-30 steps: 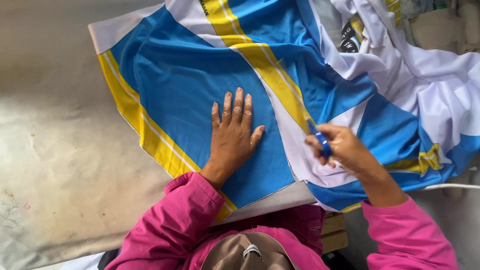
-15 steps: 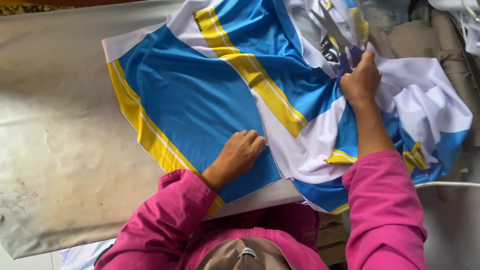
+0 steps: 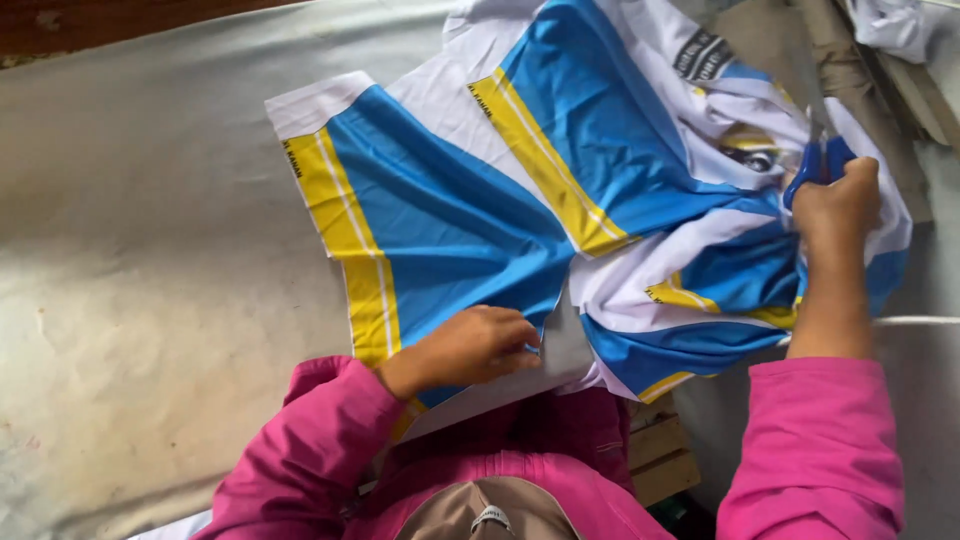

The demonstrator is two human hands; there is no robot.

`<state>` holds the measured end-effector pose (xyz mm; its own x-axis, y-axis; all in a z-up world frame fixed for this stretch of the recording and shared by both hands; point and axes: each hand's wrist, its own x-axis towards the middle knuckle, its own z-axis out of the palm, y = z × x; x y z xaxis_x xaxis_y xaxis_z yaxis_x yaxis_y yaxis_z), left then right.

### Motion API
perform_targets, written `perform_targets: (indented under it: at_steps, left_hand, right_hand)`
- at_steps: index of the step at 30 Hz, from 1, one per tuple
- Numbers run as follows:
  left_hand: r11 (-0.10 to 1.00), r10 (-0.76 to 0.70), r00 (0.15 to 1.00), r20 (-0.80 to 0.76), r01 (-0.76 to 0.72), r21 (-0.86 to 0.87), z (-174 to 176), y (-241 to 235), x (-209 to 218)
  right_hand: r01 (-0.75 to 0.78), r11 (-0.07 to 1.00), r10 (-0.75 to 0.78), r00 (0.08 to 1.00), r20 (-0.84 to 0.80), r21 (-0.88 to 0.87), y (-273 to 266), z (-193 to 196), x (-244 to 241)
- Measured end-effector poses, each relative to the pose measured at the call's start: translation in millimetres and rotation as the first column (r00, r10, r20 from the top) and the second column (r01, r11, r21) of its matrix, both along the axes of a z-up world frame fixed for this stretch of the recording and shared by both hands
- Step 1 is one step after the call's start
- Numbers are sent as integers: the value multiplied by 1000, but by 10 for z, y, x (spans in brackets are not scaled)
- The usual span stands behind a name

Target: Cutting out pattern pieces from printed fabric using scissors.

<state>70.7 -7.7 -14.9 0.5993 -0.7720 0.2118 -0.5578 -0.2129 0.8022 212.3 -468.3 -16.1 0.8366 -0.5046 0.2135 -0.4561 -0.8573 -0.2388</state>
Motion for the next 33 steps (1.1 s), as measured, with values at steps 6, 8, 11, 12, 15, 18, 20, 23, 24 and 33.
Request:
perform_targets:
  at_steps: [6,8,11,12,15,18,20,23,24,33]
  left_hand:
    - [567,765,517,383,-824,-20,224,971,1067]
    - [427,833,394,389,-904,2,48,1322,1226]
    - [188,919,194,343,-981,50,-131,1453,1316]
    - [99,949,121,290,-991,91,-194,1438,1296]
    - [120,914,176,366,-978,168,-82,1323,1276]
    - [186,945,223,241,-969,164,-6,1434,1312]
    - [198,935,242,260,-963,184,-93,1557,1358]
    - [245,901,275,335,-961,130,-318,1789,1583]
    - [273,876,272,399,-960,56,-404,1891,1645]
    - [586,722,407,559,-790,-182,-31,1698,2191]
  right_hand:
    - [-419,899,309,814,492,129,404,457,280]
    - [-437,869,332,862,382,232,925,559,420]
    - [-442,846,396,895,202,298,1473,380,903]
    - [-442,856,423,897,128,268,1624,240,1092]
    - [-358,922,336,929,159,146,1904,-250,1654]
    - [-341,938,344,937,52,-69,2113,-530,1857]
    - [-361,932,361,932,-6,-40,2127,-466,2007]
    - [-372,928,372,928,4,-6,1838,-406,2011]
    - [-379,925,378,923,79,3,1898,-352,1991]
    - [-460,887,295,618,728,31,932,168,1506]
